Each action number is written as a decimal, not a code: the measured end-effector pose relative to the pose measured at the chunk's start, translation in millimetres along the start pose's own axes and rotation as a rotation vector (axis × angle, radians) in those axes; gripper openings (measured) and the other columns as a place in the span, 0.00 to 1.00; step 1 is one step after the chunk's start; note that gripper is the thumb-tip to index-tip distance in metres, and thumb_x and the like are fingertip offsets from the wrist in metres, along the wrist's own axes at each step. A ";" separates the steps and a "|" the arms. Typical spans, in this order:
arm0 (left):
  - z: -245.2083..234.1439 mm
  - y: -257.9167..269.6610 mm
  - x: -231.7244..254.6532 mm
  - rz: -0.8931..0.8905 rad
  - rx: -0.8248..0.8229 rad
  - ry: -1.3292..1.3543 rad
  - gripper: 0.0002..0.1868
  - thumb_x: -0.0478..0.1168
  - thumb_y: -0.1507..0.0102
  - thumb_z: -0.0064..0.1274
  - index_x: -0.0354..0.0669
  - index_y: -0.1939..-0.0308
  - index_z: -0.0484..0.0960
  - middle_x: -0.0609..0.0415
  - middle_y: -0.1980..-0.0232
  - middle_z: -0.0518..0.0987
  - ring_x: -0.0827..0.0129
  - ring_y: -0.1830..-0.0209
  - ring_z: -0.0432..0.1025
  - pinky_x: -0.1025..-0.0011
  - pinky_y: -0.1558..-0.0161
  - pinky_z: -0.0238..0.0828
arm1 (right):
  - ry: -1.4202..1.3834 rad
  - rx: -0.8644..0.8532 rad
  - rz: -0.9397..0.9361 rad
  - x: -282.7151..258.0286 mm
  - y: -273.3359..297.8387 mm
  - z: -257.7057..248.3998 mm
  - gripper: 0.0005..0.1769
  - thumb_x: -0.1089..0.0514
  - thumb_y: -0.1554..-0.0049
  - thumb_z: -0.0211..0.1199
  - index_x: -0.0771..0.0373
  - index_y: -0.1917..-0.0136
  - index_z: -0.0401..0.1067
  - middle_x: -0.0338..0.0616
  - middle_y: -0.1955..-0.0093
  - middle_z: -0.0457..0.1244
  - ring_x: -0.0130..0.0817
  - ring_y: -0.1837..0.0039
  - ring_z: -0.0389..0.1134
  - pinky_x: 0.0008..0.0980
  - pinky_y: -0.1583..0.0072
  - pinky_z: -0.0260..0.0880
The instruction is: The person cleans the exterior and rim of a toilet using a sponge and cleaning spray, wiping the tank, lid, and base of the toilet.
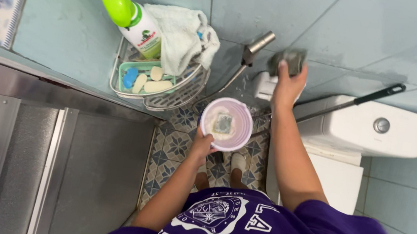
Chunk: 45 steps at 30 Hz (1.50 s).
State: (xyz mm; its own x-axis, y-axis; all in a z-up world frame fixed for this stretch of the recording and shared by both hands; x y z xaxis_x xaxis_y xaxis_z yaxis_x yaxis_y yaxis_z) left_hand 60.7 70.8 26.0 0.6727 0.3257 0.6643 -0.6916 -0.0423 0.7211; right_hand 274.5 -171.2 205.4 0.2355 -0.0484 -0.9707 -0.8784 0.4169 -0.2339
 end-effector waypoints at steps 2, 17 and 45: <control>-8.1 5.2 2.4 -0.002 0.029 -0.006 0.39 0.33 0.37 0.40 0.65 0.23 0.52 0.49 0.31 0.71 0.60 0.43 0.75 0.64 0.56 0.80 | 0.090 0.033 -0.014 15.9 -15.4 37.2 0.13 0.59 0.42 0.68 0.66 0.47 0.69 0.50 0.53 0.68 0.35 0.51 0.68 0.35 0.47 0.70; -25.6 -2.3 -5.6 0.041 0.008 0.035 0.38 0.31 0.37 0.38 0.60 0.23 0.52 0.47 0.32 0.72 0.59 0.46 0.77 0.67 0.61 0.81 | 0.405 -0.095 0.186 110.7 1.4 58.6 0.15 0.59 0.49 0.62 0.66 0.48 0.74 0.53 0.55 0.71 0.46 0.54 0.74 0.41 0.49 0.73; -76.0 10.6 -3.5 -0.046 0.090 -0.048 0.42 0.28 0.38 0.35 0.61 0.21 0.49 0.47 0.30 0.70 0.60 0.45 0.77 0.65 0.60 0.80 | -0.962 0.144 0.865 216.9 -38.3 36.3 0.14 0.60 0.32 0.43 0.76 0.43 0.58 0.70 0.44 0.62 0.61 0.46 0.72 0.41 0.48 0.79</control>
State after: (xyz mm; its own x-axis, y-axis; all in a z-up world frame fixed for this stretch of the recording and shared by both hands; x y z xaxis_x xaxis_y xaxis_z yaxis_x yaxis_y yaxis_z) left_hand 31.0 140.9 16.4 0.7163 0.2836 0.6376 -0.6351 -0.1134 0.7640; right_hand 374.3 -164.7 5.9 -0.1260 0.9243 -0.3602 -0.8564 0.0819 0.5098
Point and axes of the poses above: each hand's wrist, its own y-axis away from the middle knuckle, its own z-axis out of the palm, x = y × z, the point moved 7 cm from there along -y, towards the middle knuckle
